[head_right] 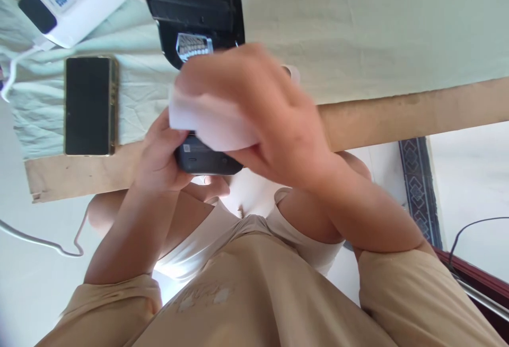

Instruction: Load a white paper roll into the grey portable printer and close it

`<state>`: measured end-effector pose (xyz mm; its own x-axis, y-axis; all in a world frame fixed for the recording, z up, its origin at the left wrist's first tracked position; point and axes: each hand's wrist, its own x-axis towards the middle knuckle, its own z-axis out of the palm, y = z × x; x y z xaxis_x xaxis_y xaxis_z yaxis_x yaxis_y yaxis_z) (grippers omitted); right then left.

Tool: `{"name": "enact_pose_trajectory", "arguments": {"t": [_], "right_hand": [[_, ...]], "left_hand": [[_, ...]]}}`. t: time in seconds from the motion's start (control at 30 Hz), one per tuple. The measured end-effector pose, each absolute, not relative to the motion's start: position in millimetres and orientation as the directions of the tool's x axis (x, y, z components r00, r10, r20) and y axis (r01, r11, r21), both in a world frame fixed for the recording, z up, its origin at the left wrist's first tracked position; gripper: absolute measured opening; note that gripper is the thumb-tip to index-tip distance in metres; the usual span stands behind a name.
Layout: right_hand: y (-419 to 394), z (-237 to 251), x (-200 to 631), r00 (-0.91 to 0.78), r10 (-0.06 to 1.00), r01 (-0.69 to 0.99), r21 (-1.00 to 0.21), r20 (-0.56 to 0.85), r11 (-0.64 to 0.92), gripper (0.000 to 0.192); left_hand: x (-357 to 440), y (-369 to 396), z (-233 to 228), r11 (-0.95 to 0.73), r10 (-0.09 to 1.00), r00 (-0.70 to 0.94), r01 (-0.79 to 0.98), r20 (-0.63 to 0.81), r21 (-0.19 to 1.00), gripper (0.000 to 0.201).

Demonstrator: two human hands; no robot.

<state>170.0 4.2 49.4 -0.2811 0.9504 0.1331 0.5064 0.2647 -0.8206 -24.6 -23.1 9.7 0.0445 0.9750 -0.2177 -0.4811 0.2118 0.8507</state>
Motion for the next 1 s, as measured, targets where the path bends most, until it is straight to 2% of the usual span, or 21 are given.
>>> {"name": "enact_pose_trajectory", "arguments": {"t": [0.13, 0.2, 0.3, 0.43, 0.6, 0.8, 0.93, 1.0], "right_hand": [[6.8, 50.2, 147.3, -0.357, 0.829, 0.604, -0.57, 0.43, 0.556, 0.007], [9.1, 47.4, 144.7, -0.347, 0.787, 0.627, -0.498, 0.51, 0.599, 0.015], [10.8, 42.4, 145.4, -0.346, 0.78, 0.619, -0.499, 0.521, 0.607, 0.02], [11.3, 38.5, 145.1, -0.387, 0.786, 0.608, -0.507, 0.483, 0.611, 0.015], [10.8, 40.1, 144.4, -0.389, 0.769, 0.664, -0.424, 0.508, 0.616, 0.022], [-1.6, 35.3, 139.6, -0.398, 0.621, 0.546, -0.37, 0.675, 0.752, 0.012], [-7.6, 28.3, 135.8, -0.453, 0.548, 0.48, -0.326, 0.703, 0.815, 0.011], [-6.8, 31.1, 139.1, -0.452, 0.536, 0.419, -0.361, 0.713, 0.833, 0.012]], "left_hand": [[-24.5, -23.4, 8.3, 0.168, 0.984, 0.036, -0.512, -0.175, 0.842, 0.016], [-24.6, -23.8, 9.5, 0.194, 0.978, 0.041, -0.51, -0.202, 0.838, 0.017], [-24.5, -25.6, 12.2, 0.226, 0.971, 0.051, -0.507, -0.233, 0.832, 0.022], [-23.8, -27.9, 13.9, 0.226, 0.97, 0.03, -0.489, -0.242, 0.842, 0.028], [-23.7, -28.1, 14.2, 0.226, 0.971, 0.04, -0.465, -0.235, 0.856, 0.031], [-28.3, -26.1, 10.9, 0.191, 0.978, 0.023, -0.485, -0.206, 0.853, 0.023], [-33.4, -26.0, 7.1, 0.222, 0.975, 0.101, -0.504, -0.198, 0.835, 0.015], [-33.7, -26.9, 8.1, 0.233, 0.972, 0.103, -0.507, -0.211, 0.83, 0.016]]}}
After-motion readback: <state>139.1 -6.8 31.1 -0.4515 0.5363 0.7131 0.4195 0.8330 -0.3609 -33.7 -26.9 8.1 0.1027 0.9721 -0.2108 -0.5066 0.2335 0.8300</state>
